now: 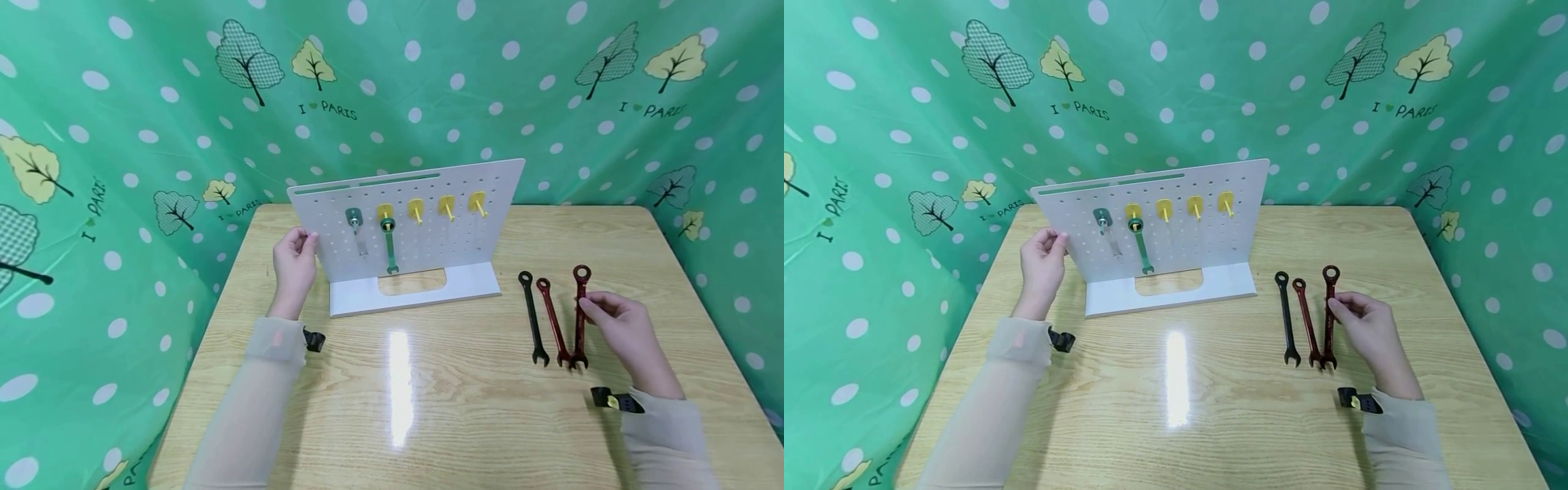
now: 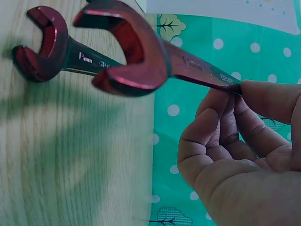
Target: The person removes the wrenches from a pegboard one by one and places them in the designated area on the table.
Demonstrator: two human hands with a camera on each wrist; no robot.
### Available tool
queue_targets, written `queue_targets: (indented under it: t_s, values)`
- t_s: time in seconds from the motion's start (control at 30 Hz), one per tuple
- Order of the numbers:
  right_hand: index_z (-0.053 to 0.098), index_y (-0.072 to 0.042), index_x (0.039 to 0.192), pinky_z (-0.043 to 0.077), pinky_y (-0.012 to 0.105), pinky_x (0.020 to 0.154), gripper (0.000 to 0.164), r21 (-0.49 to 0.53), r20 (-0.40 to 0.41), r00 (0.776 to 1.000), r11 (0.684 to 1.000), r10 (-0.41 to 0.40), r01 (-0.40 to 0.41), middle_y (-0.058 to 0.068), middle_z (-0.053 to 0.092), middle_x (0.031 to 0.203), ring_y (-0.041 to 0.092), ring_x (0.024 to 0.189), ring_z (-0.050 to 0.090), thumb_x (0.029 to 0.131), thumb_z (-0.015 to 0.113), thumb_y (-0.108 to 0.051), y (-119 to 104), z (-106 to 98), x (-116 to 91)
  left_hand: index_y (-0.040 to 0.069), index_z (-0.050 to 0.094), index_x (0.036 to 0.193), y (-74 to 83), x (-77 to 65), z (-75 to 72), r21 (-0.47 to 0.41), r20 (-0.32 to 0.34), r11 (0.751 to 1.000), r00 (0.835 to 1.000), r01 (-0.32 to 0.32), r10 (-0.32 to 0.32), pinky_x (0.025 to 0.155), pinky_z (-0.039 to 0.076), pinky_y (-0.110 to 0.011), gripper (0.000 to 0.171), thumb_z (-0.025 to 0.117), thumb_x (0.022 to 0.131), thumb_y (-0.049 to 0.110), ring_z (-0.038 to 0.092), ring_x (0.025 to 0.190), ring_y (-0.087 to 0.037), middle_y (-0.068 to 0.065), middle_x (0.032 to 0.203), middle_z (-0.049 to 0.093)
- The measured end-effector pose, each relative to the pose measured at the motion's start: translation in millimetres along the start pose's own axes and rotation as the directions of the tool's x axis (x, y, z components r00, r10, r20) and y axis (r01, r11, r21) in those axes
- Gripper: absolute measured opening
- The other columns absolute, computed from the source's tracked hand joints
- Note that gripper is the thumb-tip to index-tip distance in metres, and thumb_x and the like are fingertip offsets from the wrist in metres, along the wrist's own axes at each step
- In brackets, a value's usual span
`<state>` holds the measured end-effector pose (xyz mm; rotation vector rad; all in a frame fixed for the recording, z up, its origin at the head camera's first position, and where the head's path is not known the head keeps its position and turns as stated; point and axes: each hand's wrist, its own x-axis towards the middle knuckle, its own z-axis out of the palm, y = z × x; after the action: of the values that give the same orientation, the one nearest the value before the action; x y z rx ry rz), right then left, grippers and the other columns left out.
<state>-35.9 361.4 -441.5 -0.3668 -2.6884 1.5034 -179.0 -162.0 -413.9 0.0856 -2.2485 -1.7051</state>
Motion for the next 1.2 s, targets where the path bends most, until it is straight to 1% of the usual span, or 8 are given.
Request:
queue_targets:
  t_s: [0.23,0.4,0.53,0.7,1.07,1.2]
  values:
    - [0.063,0.01,0.124,0.053,0.019,0.067,0.042,-0.027,0.004,1.0,1.0,-0.008,0.008,-0.009,0.068,0.096,0.0,0.084,0.06,0.105,0.061,-0.027,5,-2,1,-0.008,0.065,0.109,0.3,-0.7,-0.2,0.005,0.003,1.0,1.0,0.001,-0.001,0.088,0.057,-0.037,0.02,0.059,0.105,0.01,0.067,0.096,-0.025,-0.02,0.106,0.07]
    - [0.065,0.009,0.121,0.053,0.022,0.067,0.042,-0.05,0.014,1.0,0.999,-0.007,0.007,-0.008,0.069,0.095,0.002,0.084,0.06,0.105,0.06,-0.03,8,-5,0,-0.009,0.065,0.11,0.7,-0.6,0.0,0.002,0.002,1.0,1.0,0.004,-0.004,0.088,0.056,-0.037,0.021,0.059,0.105,0.01,0.067,0.096,-0.026,-0.021,0.106,0.07]
    - [0.064,0.008,0.122,0.055,0.023,0.068,0.043,-0.057,0.022,1.0,0.998,0.002,0.0,-0.007,0.068,0.096,0.002,0.084,0.061,0.105,0.06,-0.03,11,-7,0,-0.011,0.065,0.112,2.4,-1.3,0.5,-0.001,0.0,1.0,1.0,0.012,-0.012,0.09,0.056,-0.039,0.022,0.059,0.105,0.01,0.067,0.1,-0.029,-0.023,0.108,0.07]
    - [0.064,0.008,0.123,0.055,0.023,0.068,0.043,-0.064,0.023,1.0,0.998,0.013,-0.011,-0.007,0.068,0.097,0.003,0.084,0.061,0.105,0.059,-0.031,15,-7,1,-0.011,0.065,0.11,2.2,-1.7,0.6,-0.011,0.001,1.0,1.0,0.006,-0.006,0.09,0.056,-0.04,0.021,0.058,0.105,0.008,0.067,0.099,-0.029,-0.024,0.107,0.07]
    - [0.064,0.008,0.124,0.055,0.024,0.067,0.044,-0.098,0.031,0.999,0.994,0.044,-0.041,0.004,0.068,0.101,0.002,0.084,0.059,0.106,0.058,-0.031,20,-9,1,-0.01,0.065,0.108,-0.9,-0.8,0.2,0.013,-0.005,1.0,1.0,0.001,-0.001,0.086,0.057,-0.034,0.02,0.059,0.104,0.008,0.067,0.095,-0.025,-0.022,0.105,0.07]
    - [0.064,0.008,0.124,0.054,0.024,0.067,0.045,-0.106,0.034,0.998,0.993,0.046,-0.042,0.007,0.067,0.103,0.003,0.084,0.059,0.106,0.057,-0.032,20,-9,1,-0.01,0.065,0.108,-0.2,-1.0,0.4,-0.002,-0.005,1.0,1.0,0.001,-0.001,0.085,0.057,-0.034,0.019,0.059,0.104,0.007,0.066,0.094,-0.024,-0.022,0.105,0.07]
